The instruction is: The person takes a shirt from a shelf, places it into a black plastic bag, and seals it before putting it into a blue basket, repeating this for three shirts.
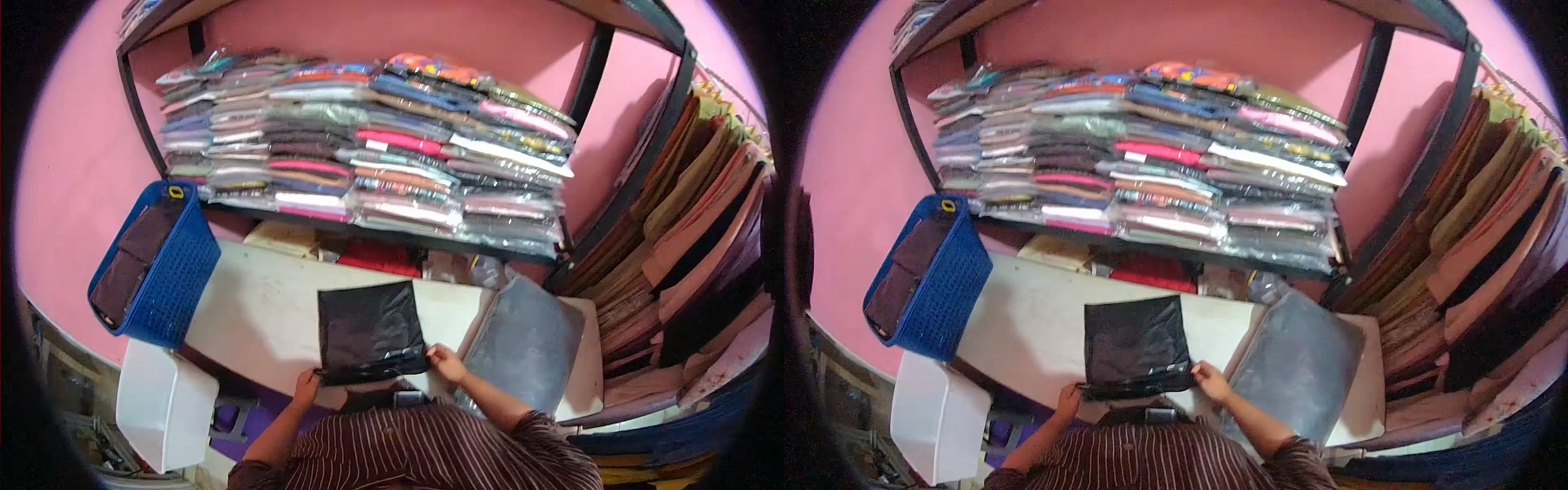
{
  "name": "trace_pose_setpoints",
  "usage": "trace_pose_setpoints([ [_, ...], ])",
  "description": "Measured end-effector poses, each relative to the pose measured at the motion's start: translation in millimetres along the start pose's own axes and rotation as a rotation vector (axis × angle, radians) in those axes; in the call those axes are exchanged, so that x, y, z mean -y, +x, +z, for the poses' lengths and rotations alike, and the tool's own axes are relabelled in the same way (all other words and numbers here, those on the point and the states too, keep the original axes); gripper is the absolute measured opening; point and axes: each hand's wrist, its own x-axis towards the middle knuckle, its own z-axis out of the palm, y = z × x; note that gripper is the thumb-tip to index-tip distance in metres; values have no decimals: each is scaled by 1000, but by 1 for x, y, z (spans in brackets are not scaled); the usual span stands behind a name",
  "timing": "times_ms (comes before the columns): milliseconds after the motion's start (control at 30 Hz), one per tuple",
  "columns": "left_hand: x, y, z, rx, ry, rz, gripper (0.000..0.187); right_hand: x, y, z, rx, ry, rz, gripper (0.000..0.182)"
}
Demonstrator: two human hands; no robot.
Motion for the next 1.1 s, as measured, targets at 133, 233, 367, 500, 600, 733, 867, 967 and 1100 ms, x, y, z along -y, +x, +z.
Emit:
trace_pose_setpoints([
  [133,9,15,22,-253,111,-96,23,-1,9,7,-147,64,177,1],
  [233,10,17,27,-350,259,-49,23,7,11,10,-160,-64,215,4],
  [367,4,14,34,-394,474,-60,24,20,4,9,-160,-197,130,16],
  [500,-23,15,37,-371,449,-5,28,30,-1,21,-105,-6,97,21],
  [600,-34,19,41,-399,350,0,27,18,3,22,-174,-11,178,16],
  [733,-16,24,48,-483,460,-25,22,-10,10,27,-316,-196,119,17],
  [867,-17,28,49,-419,604,-100,22,15,16,26,-310,-493,296,27],
  [967,-20,36,44,-324,657,-145,27,8,23,19,-259,-493,201,27],
  [1100,-32,23,48,-394,717,48,36,14,49,-14,80,-782,206,29],
])
